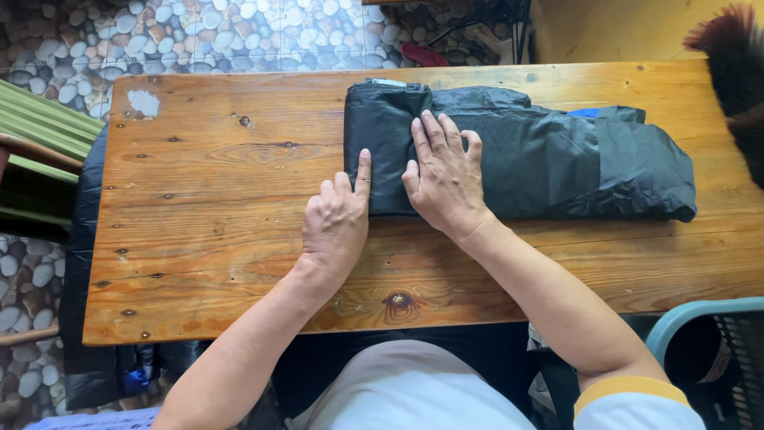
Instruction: The person folds a large black fabric item on a wooden table, then places it into a small black drawstring bag. They pull the blue drawstrings to close the bag and place it into a green plastic basket.
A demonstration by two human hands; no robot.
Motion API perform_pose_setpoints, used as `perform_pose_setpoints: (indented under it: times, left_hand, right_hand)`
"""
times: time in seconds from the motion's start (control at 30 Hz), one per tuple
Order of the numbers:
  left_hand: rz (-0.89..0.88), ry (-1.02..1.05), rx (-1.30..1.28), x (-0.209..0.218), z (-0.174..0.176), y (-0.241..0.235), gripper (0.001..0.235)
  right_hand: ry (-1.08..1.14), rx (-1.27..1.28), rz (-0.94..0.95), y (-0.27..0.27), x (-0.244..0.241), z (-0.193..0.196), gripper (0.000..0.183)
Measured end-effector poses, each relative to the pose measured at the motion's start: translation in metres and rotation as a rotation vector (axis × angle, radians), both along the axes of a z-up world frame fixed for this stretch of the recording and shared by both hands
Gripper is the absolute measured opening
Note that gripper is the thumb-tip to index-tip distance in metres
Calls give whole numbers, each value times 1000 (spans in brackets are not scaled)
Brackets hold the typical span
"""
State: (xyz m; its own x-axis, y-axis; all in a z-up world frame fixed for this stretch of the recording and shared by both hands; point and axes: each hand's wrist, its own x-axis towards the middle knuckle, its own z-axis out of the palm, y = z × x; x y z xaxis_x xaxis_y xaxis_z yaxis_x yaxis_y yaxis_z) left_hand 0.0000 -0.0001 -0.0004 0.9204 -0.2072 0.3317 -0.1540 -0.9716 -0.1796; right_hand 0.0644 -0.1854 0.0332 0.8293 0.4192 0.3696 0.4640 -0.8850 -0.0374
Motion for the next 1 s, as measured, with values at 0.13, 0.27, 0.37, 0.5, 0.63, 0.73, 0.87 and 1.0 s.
perform_pose_setpoints:
  times: [0.13, 0.27, 0.37, 0.5, 0.63, 0.73, 0.87, 1.0]
  left_hand:
    - [-13, 32, 28, 1, 2, 0, 85]
    - [-38, 246, -26, 3, 32, 6, 92]
    - [-102, 487, -167, 13, 84, 17, 101]
    - [-254, 398, -369, 35, 96, 11, 81]
    - [-282, 388, -381, 56, 79, -14, 71]
    - [-248, 373, -307, 58, 77, -16, 69]
    - [-279, 351, -348, 60, 80, -14, 73]
    - [-288, 356, -388, 60, 67, -15, 72]
  right_hand:
    - [7, 11, 24, -3, 3, -8, 61]
    - [-3, 40, 43, -4, 6, -10, 60]
    - [-22, 73, 65, -4, 10, -13, 60]
    - [-14, 97, 83, -6, 9, -15, 59]
    - [7, 126, 92, -15, 12, -5, 57]
    - [139, 239, 161, -35, 16, 9, 55]
    - [131, 97, 181, -49, 18, 23, 59]
    - [108, 66, 189, -51, 18, 14, 63]
